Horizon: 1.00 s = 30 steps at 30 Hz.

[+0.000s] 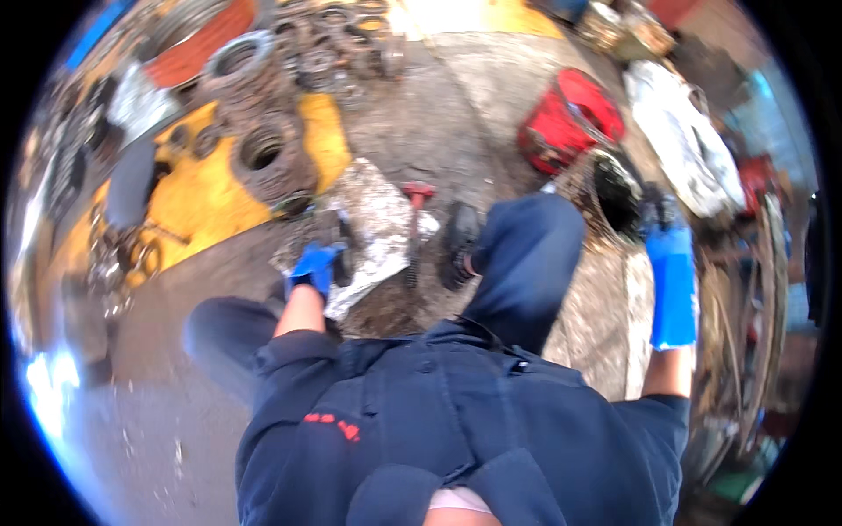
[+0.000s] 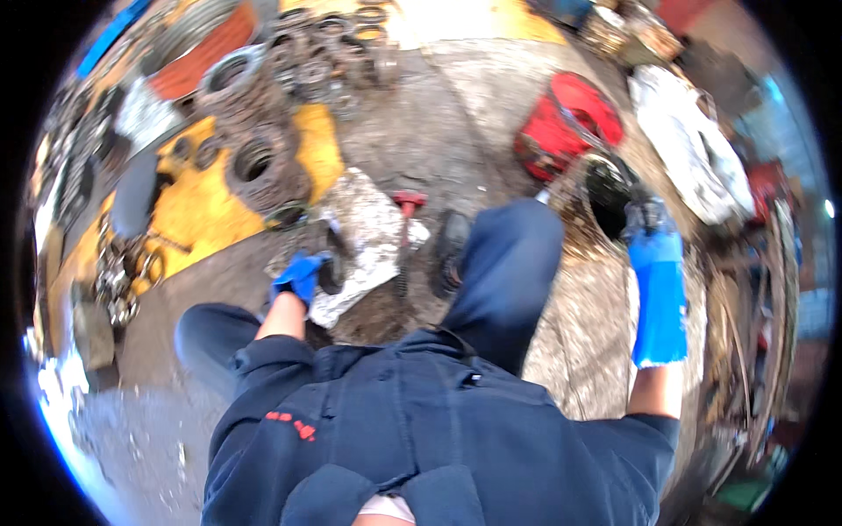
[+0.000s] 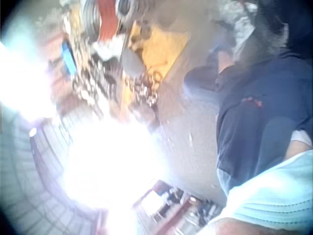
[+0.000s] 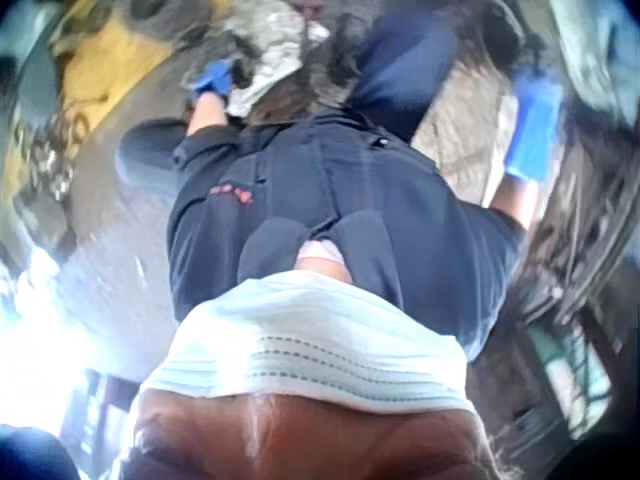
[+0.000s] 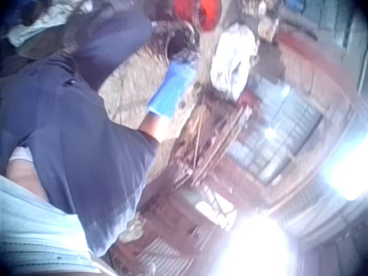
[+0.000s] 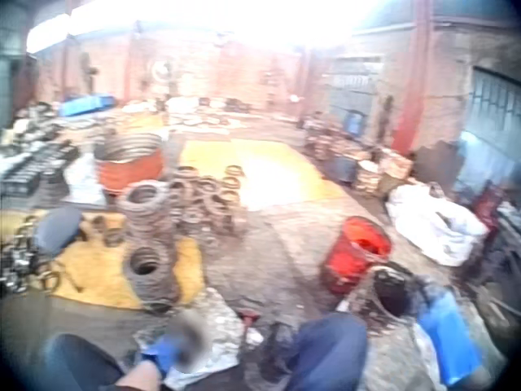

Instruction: The person cleans large metal rings and components by applying grease or solvent with a brush and using a hammer to tap off loose debris.

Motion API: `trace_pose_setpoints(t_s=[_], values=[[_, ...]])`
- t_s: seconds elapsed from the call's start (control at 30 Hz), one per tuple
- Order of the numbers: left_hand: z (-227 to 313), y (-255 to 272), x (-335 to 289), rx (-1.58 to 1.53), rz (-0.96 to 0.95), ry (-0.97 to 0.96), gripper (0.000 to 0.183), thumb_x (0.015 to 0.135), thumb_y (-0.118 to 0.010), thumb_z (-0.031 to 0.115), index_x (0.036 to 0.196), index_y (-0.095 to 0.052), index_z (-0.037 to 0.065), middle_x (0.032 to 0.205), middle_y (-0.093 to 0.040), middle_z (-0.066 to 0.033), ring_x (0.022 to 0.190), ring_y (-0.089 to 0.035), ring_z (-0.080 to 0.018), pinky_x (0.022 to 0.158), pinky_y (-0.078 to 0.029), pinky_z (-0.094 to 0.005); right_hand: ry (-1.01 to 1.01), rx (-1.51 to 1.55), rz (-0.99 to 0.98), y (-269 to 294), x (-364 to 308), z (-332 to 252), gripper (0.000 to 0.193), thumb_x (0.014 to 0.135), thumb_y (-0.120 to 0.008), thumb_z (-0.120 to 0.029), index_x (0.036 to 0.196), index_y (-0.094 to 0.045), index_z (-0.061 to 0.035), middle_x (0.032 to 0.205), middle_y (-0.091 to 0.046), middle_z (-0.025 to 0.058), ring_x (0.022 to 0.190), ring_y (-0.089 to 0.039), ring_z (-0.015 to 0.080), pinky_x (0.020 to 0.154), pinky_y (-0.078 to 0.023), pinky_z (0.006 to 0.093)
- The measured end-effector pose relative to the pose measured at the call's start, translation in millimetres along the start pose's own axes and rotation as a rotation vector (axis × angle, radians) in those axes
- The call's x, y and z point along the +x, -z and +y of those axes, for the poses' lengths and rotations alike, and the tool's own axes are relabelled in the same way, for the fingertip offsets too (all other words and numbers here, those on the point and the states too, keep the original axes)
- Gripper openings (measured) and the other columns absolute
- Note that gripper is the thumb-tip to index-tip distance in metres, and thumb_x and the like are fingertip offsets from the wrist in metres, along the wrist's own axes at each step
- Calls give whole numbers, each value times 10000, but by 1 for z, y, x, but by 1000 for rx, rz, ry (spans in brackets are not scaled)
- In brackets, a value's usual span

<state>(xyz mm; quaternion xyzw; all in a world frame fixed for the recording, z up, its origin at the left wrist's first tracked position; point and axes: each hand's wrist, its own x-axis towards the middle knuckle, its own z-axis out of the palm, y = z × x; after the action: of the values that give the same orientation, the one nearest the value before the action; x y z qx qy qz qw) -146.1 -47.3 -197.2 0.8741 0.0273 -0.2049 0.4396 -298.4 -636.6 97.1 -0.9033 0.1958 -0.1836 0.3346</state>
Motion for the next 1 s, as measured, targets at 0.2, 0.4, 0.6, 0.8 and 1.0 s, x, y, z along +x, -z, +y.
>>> trace_pose_setpoints(t_s=[0.2, 0.4, 0.6, 0.8, 1.0], values=[[-57, -42, 34, -589, 6, 139, 433, 777, -815, 195, 1120, -667, -22, 875, -698, -96, 727, -620, -188, 643, -515, -376, 104, 545, -273, -141, 42, -216, 330, 994, -564, -100, 1314, -575, -19, 1086, -694, 97, 901, -681, 142, 712, -573, 270], [-60, -58, 37, -600, 71, 97, 449, 751, -854, 186, 1123, -690, -6, 907, -700, -59, 768, -609, -158, 695, -514, -342, -69, 795, -527, -257, 74, -254, 319, 988, -566, -99, 1290, -556, 6, 1058, -696, 119, 907, -692, 166, 719, -598, 288], [-66, -59, 40, -450, 67, 192, 349, 790, -810, 124, 1105, -706, 16, 907, -705, -44, 755, -626, -149, 663, -518, -338, -517, 1084, -709, -280, 89, -225, 285, 943, -641, -138, 1199, -639, -11, 986, -722, 101, 757, -683, 141, 624, -526, 259], [59, -33, 52, -300, -258, 210, 420, 791, -794, 204, 1111, -677, -42, 938, -723, -103, 794, -653, -185, 705, -516, -326, -575, 1143, -594, -268, 104, -201, 334, 850, -683, -119, 1178, -665, -56, 943, -714, 75, 799, -672, 180, 659, -547, 336], [150, 64, 34, -101, -384, 198, 418, 799, -775, 196, 1134, -673, -32, 959, -713, -88, 805, -647, -177, 727, -516, -322, -492, 1215, -602, -278, 103, -207, 231, 849, -698, -93, 1052, -688, 17, 867, -686, 89, 751, -654, 192, 670, -547, 337]])
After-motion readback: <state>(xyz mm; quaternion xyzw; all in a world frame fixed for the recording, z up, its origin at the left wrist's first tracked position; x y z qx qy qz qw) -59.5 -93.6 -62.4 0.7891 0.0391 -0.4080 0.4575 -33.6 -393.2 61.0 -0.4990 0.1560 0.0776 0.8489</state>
